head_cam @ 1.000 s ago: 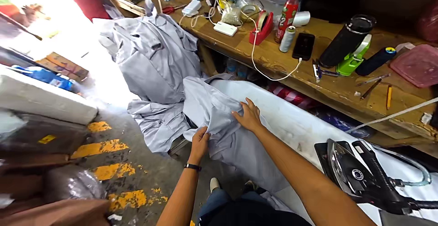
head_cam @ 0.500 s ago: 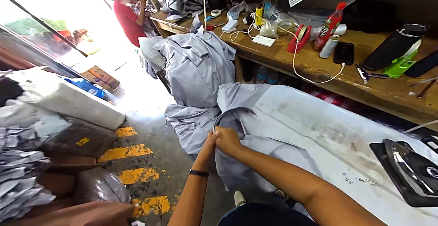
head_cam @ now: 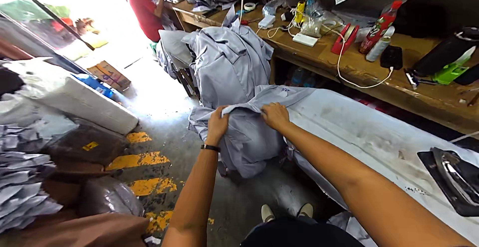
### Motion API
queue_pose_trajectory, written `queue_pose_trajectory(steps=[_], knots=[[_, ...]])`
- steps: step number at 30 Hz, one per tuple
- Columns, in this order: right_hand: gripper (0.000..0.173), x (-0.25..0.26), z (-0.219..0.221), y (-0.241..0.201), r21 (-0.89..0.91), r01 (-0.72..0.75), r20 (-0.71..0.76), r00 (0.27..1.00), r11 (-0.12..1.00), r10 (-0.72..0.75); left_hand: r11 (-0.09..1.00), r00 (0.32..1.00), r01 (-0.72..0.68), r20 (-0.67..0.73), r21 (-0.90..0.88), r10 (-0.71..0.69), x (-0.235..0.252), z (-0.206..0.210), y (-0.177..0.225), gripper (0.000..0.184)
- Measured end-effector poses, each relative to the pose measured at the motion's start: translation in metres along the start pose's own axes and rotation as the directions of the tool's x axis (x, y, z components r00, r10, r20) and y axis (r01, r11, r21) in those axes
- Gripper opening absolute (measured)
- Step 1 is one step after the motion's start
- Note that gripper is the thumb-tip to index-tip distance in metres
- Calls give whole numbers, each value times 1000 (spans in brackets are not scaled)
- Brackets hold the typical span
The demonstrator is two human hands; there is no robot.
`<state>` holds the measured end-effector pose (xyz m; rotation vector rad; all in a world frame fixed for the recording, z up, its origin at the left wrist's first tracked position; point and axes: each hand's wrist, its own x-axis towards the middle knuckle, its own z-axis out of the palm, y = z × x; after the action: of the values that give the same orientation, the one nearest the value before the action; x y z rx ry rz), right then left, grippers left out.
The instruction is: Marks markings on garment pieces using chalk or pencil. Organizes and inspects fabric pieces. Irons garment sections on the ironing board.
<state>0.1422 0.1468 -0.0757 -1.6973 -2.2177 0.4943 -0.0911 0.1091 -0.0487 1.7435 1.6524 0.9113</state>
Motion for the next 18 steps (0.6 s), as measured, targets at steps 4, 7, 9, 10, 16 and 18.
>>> queue_pose_trajectory(steps=[4, 7, 9, 10, 16, 18], knots=[[36, 43, -54, -12, -27, -156, -41, 987, 987, 155, 995, 989, 27, -147, 93, -14, 65, -42, 23, 36], [35, 63, -95, -38, 58, -51, -193, 979, 997, 62, 985, 971, 8, -235, 170, 33, 101, -73, 46, 37], [36, 63, -110, -50, 147, 78, -220, 974, 986, -45, 975, 960, 37, -278, 217, 25, 126, -79, 54, 37], [36, 57, -112, -54, 173, 130, -235, 968, 976, -88, 972, 956, 72, -293, 222, -4, 136, -77, 52, 37], [37, -41, -15, 43, -30, 207, -155, 965, 978, -209, 935, 957, 267, 51, 235, -286, 159, 12, 7, 54], [41, -87, 21, 110, -16, 14, 1, 1000, 1000, -14, 917, 918, 369, 98, 150, -385, 164, 55, -13, 58]])
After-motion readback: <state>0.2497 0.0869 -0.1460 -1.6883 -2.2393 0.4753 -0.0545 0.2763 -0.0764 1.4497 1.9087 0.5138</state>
